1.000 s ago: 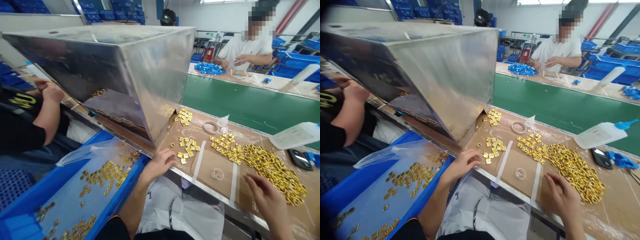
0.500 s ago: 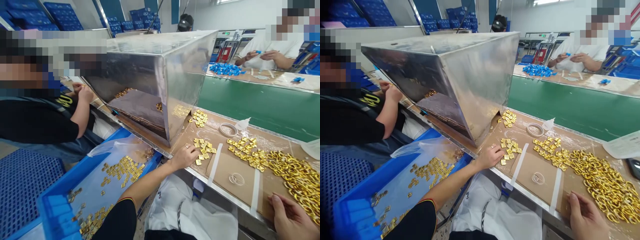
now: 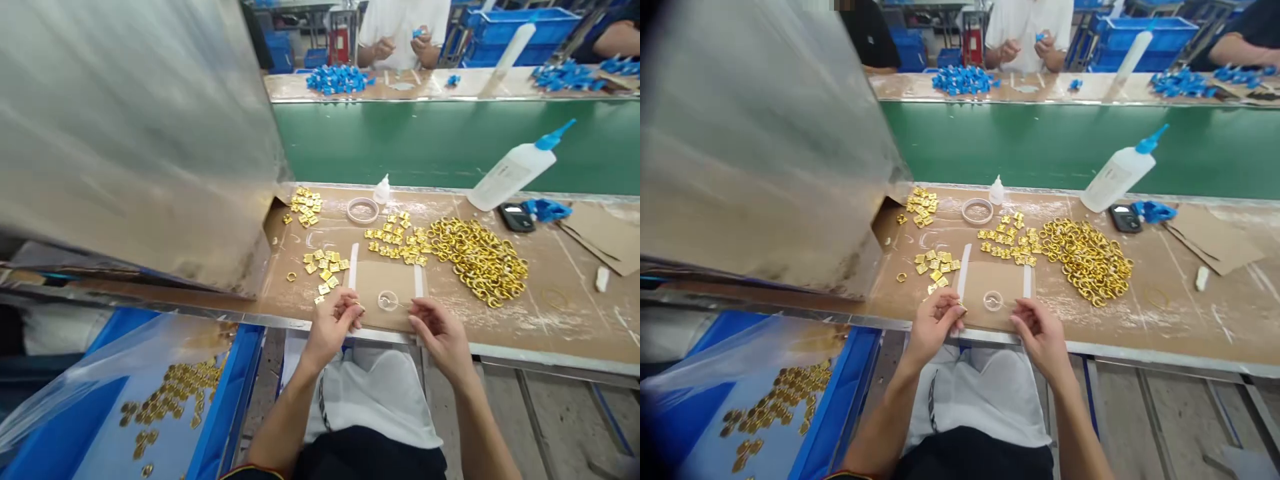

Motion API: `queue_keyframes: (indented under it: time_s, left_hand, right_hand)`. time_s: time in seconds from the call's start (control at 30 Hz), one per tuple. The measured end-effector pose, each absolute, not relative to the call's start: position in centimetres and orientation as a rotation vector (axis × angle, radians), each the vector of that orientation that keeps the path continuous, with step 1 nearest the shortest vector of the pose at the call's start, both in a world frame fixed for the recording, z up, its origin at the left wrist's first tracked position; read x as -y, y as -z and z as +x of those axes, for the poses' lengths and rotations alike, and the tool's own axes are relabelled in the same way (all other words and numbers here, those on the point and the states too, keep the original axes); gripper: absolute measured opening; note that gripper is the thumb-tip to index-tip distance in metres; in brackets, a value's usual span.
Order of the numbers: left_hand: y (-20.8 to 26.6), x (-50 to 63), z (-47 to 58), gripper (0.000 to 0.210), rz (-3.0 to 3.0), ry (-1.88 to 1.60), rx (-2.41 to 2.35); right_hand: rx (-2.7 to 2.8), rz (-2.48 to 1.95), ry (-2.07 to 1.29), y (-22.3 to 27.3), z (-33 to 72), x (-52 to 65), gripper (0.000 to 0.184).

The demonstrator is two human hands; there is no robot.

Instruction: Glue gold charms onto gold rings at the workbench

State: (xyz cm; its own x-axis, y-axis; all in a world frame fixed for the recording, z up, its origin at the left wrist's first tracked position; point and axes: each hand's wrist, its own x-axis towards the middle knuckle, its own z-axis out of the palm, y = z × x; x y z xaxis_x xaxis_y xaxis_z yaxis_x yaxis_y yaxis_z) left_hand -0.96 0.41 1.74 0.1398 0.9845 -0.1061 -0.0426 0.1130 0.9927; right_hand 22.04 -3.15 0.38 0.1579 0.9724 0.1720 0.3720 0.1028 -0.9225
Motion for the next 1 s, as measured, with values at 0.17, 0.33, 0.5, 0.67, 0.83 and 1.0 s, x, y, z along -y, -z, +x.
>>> queue_keyframes:
  time_s: [0.17, 0.33, 0.5, 0.67, 0.83, 1.0]
  left_hand:
    - [-0.7, -0.1, 1.3, 0.026, 1.138, -1.023, -1.121]
    - [-0.4, -0.1, 0.8, 0.024, 1.404, -1.103, -1.112]
    - [0.3, 0.4, 0.4, 0.030, 1.302, -1.043, -1.108]
    - [0.4, 0.5, 0.2, 0.029, 1.289, -1.003, -1.109]
    - [0.1, 0.3, 0.0, 0.021, 1.400, -0.950, -1.085]
    - [0.0, 0.0, 0.0, 0.023, 1.414, -0.910, -1.093]
  right_hand:
    - [1.498, -1.368, -0.738, -0.8, 20.9, 1.8, 0.014]
    - [1.588, -1.284, -0.606, -1.0, 20.2, 1.0, 0.014]
    - [1.668, -1.293, -0.502, -1.3, 19.4, 0.2, 0.020]
    - [1.777, -1.402, -0.371, -1.8, 19.8, 0.4, 0.025]
    - [1.718, -1.352, -0.386, -1.8, 20.0, 1.3, 0.021]
    - [1.428, -1.373, -0.542, -0.9, 19.5, 1.4, 0.015]
